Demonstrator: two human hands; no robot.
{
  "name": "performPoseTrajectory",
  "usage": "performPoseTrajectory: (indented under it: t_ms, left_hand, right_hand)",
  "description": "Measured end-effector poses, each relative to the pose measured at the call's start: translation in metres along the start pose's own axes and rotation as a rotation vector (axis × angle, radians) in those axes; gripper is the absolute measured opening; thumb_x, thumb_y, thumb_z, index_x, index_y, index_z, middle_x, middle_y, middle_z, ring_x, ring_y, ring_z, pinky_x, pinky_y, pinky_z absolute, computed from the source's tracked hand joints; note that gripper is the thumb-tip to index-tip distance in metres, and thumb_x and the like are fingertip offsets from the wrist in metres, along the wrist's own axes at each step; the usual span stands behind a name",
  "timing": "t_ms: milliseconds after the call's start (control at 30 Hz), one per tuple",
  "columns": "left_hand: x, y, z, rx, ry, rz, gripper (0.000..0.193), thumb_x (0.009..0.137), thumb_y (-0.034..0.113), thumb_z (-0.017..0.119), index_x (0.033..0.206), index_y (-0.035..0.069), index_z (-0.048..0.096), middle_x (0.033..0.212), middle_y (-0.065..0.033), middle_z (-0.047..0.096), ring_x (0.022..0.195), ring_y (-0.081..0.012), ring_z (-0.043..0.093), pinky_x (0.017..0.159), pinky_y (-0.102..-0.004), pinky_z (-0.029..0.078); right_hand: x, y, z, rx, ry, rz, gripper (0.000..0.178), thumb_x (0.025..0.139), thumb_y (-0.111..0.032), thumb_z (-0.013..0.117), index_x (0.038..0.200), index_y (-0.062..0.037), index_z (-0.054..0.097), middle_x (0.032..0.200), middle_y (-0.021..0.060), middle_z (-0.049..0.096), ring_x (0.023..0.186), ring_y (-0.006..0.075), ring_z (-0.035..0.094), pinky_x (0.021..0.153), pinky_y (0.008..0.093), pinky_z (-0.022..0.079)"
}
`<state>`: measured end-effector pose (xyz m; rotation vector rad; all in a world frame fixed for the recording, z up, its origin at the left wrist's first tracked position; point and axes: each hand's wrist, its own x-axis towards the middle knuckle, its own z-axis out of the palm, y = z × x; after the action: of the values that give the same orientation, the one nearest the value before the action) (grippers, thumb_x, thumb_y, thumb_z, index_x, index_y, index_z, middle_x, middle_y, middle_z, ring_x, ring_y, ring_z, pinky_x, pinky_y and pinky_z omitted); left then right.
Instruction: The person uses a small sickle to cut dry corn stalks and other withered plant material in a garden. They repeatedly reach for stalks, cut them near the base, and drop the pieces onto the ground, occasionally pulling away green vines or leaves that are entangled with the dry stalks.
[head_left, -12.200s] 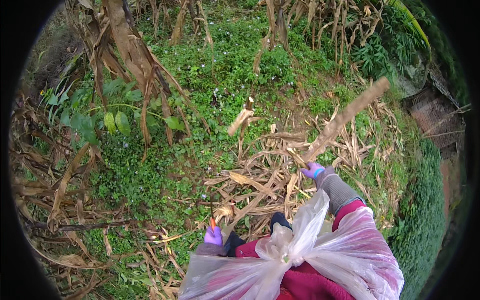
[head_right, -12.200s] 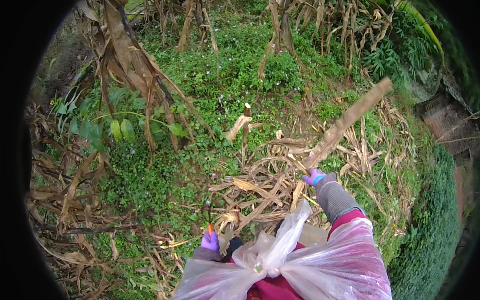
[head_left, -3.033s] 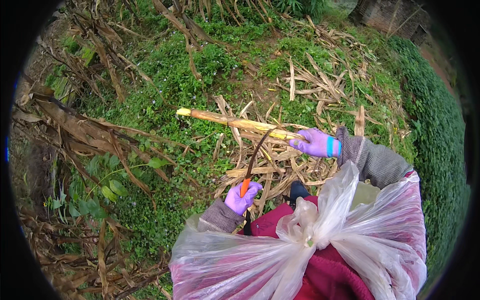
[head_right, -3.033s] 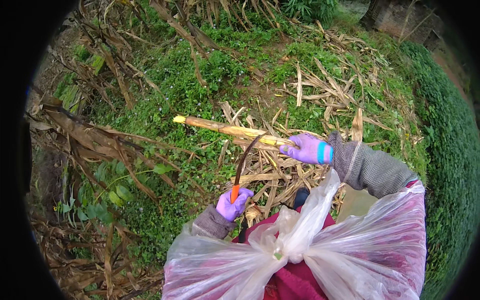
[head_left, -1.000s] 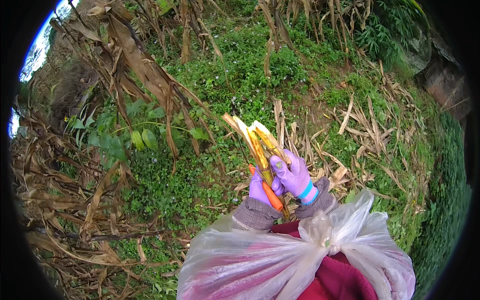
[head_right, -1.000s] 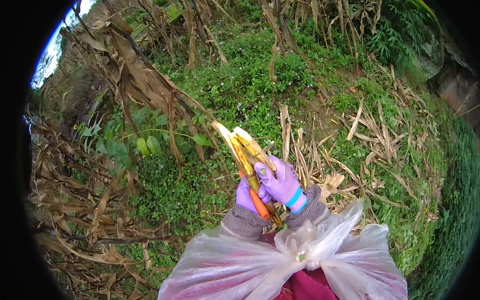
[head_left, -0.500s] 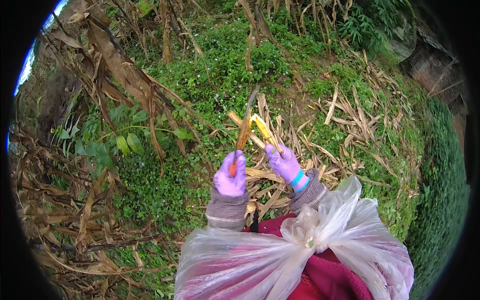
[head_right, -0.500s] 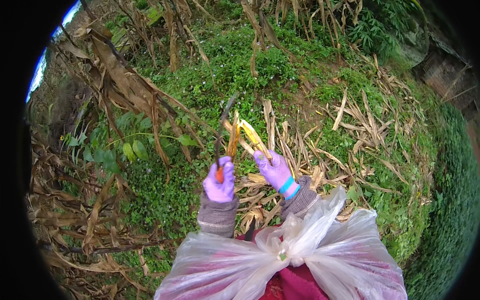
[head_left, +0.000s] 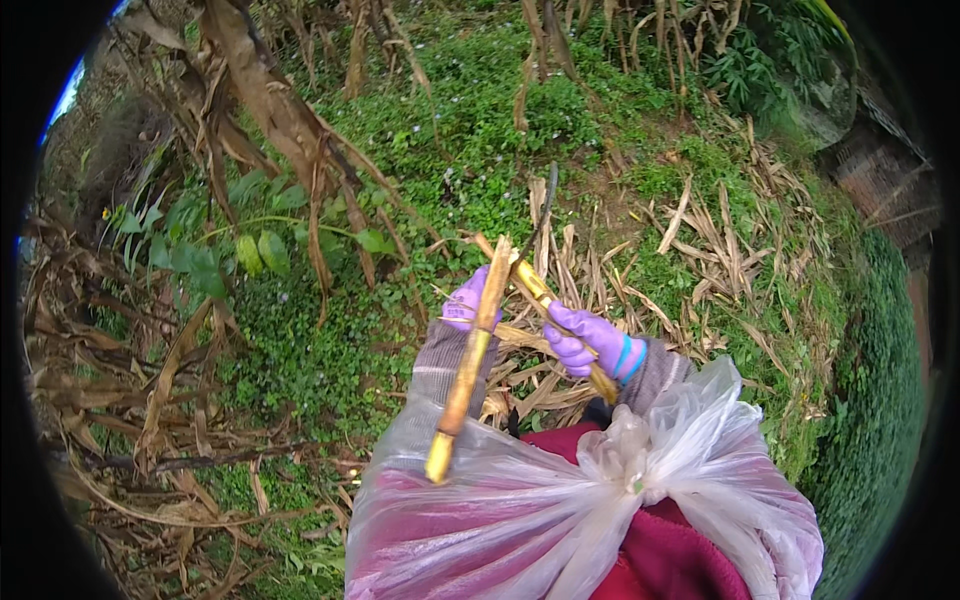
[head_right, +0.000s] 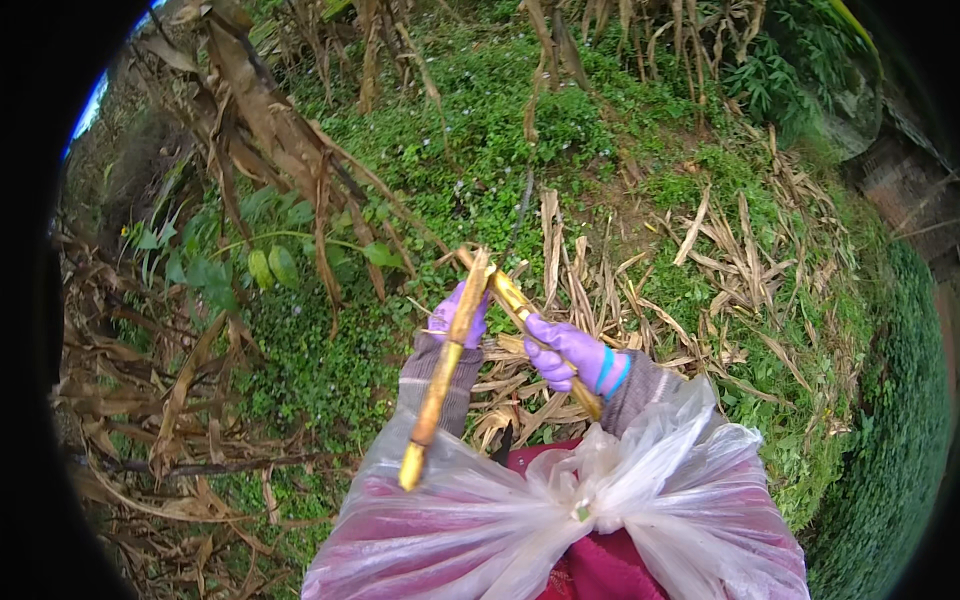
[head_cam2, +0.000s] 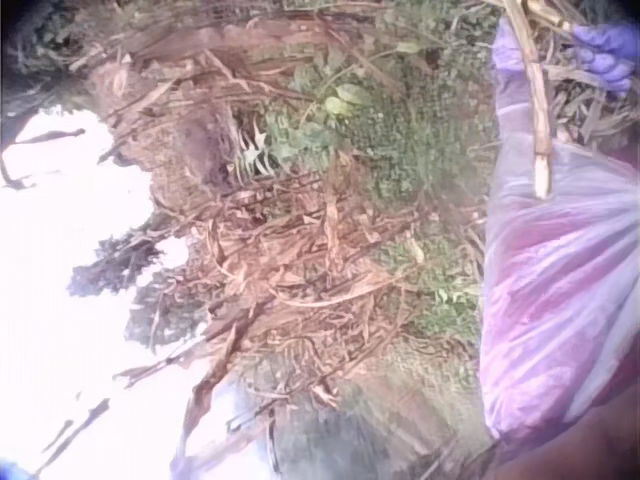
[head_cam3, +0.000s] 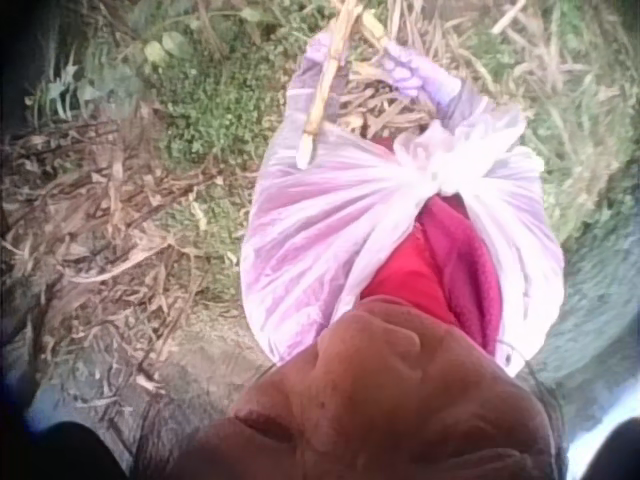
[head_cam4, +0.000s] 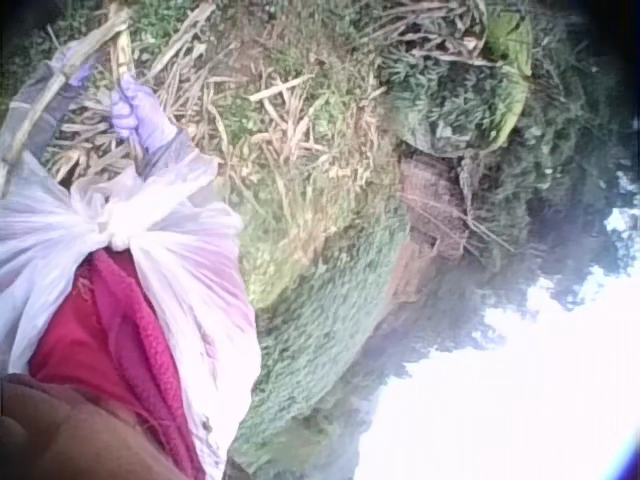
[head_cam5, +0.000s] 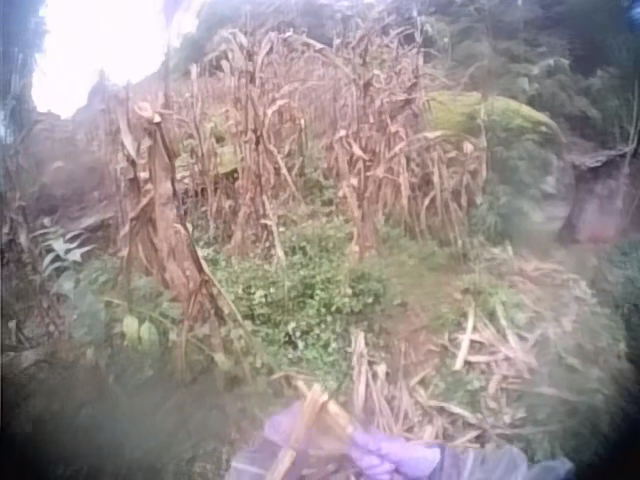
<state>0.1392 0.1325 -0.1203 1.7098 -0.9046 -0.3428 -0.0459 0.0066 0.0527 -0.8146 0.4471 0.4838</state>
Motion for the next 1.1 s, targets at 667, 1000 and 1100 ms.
performPoseTrajectory:
  t_ms: [667, 1000, 1100]
  left_hand:
    - [-0.347, -0.134, -0.061, 0.725, -0.149, -0.827, 0.038, 0.082, 0.042, 0.06, 0.088, 0.004, 0.059, 0.066, -0.0114, 0.057, 0.057, -0.0261, 0.054, 0.056, -0.0388, 0.045]
    - [-0.191, -0.137, -0.098, -0.623, 0.604, -0.913, 0.025, 0.094, 0.027, 0.048, 0.114, 0.012, 0.043, 0.057, -0.0031, 0.046, 0.041, -0.0138, 0.04, 0.035, -0.031, 0.035]
    - [-0.133, -0.103, -0.139, -0.77, 0.669, -1.086, 0.021, 0.096, 0.029, 0.047, 0.112, 0.015, 0.044, 0.061, -0.0044, 0.049, 0.041, -0.015, 0.04, 0.035, -0.0321, 0.035]
  right_hand:
    - [-0.104, -0.088, -0.133, -1.528, 1.049, -0.376, 0.038, 0.089, -0.04, 0.057, 0.105, -0.0059, 0.053, 0.073, 0.0084, 0.058, 0.063, 0.0191, 0.059, 0.057, 0.0342, 0.05]
    - [0.015, 0.028, -0.101, -1.277, 0.723, -0.257, 0.044, 0.088, -0.03, 0.059, 0.121, -0.0025, 0.051, 0.098, 0.0155, 0.064, 0.086, 0.0256, 0.063, 0.079, 0.0359, 0.051]
    - [0.043, 0.032, -0.099, -1.244, 0.62, -0.288, 0.037, 0.09, -0.031, 0.057, 0.113, -0.0028, 0.056, 0.093, 0.0123, 0.064, 0.085, 0.0204, 0.061, 0.079, 0.0339, 0.05]
